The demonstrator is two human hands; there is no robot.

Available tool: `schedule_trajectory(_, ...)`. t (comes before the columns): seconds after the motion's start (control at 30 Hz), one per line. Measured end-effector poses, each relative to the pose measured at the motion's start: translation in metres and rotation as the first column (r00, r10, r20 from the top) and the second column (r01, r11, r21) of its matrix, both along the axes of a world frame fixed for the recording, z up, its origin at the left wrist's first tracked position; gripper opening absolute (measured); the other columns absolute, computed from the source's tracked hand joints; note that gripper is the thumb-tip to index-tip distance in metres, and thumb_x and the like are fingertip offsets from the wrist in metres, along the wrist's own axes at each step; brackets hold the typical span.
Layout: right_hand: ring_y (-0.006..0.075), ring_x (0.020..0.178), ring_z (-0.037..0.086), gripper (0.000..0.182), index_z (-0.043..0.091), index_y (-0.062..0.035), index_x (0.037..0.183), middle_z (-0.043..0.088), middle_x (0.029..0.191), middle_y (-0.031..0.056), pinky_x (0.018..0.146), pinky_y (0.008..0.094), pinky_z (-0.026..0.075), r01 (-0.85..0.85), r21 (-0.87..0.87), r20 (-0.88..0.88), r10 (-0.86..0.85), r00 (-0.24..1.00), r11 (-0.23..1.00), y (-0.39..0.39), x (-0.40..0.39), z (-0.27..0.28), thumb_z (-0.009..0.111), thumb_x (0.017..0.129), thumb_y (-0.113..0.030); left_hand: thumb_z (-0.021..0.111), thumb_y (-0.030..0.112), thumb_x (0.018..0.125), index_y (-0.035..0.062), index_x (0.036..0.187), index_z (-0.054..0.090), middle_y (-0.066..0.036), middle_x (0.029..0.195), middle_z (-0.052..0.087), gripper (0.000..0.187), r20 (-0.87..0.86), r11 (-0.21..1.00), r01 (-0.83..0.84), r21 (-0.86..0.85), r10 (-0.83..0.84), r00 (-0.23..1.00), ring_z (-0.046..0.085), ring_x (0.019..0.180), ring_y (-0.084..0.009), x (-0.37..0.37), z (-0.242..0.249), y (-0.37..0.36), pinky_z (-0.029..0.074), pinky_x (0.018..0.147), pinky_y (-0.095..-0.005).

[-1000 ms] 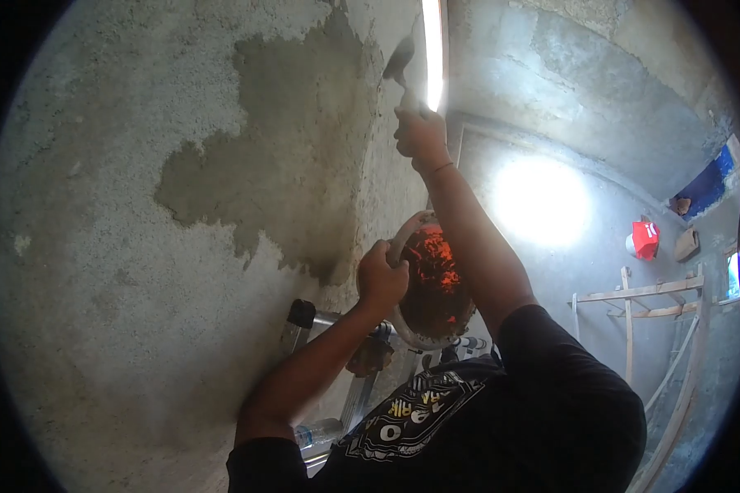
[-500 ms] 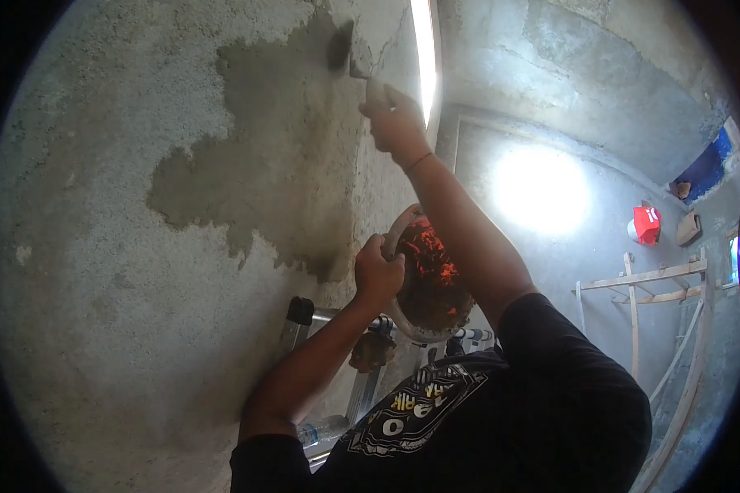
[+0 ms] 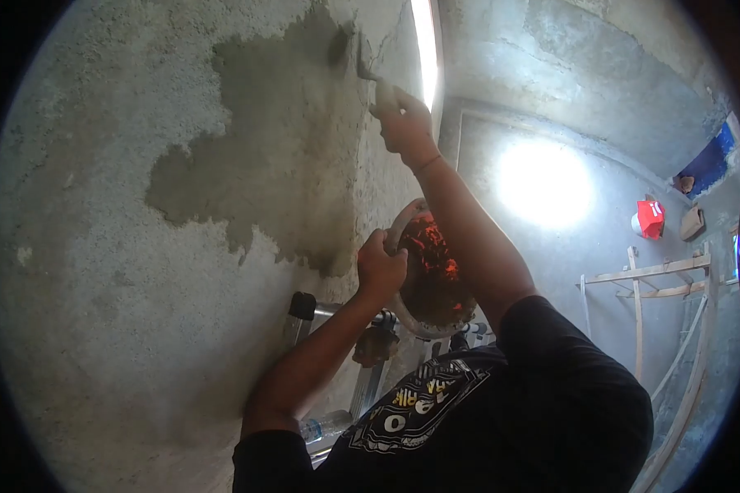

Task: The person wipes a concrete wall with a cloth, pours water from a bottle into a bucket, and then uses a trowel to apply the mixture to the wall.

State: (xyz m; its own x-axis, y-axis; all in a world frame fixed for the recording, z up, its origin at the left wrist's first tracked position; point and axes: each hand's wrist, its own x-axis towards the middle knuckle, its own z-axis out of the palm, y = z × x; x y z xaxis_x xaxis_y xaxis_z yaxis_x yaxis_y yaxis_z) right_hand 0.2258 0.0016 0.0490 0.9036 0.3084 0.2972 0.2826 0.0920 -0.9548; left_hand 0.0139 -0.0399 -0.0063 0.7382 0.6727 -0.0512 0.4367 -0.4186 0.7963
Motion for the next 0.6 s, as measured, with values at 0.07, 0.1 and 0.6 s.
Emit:
schedule_trajectory(0.07,0.0245,0.077,0.067,0.046,0.062,0.0027,0.114,0.069,0.09,0.0184,0.069,0.0348,0.051,-0.018,0.112,-0.173,0.037,0.984,0.993,-0.003,0.009,0.004,0.073,0.073,-0.016,0.07,0.01,0.074,-0.0049,0.1,0.056,-0.022,0.093,0.064,0.033,0.017,0.999,0.001,0.034,-0.001,1.0,0.064,0.089,-0.031,0.004,0.002,0.003,0.048,0.081,-0.0382)
schedule_trajectory(0.1,0.028,0.082,0.067,0.05,0.061,0.0012,0.117,0.068,0.095,0.0199,0.072,0.0362,0.051,-0.111,-0.004,-0.214,0.107,0.971,0.994,-0.006,0.011,0.006,0.074,0.072,-0.017,0.07,0.009,0.074,-0.0047,0.1,0.057,-0.021,0.092,0.064,0.032,0.015,0.999,0.004,0.039,-0.004,1.0,0.064,0.087,-0.0303,0.004,-0.001,0.003,0.048,0.08,-0.0377)
schedule_trajectory(0.6,0.0323,0.091,0.066,0.047,0.062,-0.0048,0.116,0.067,0.1,0.0202,0.078,0.0383,0.051,-0.076,-0.243,-0.029,0.071,0.997,0.967,-0.007,-0.005,-0.009,0.072,0.073,-0.019,0.069,0.004,0.075,-0.0025,0.095,0.057,-0.016,0.089,0.065,0.024,0.06,1.0,0.013,0.004,-0.013,0.998,0.062,0.083,-0.0228,0.006,-0.019,0.011,0.048,0.076,-0.0344)
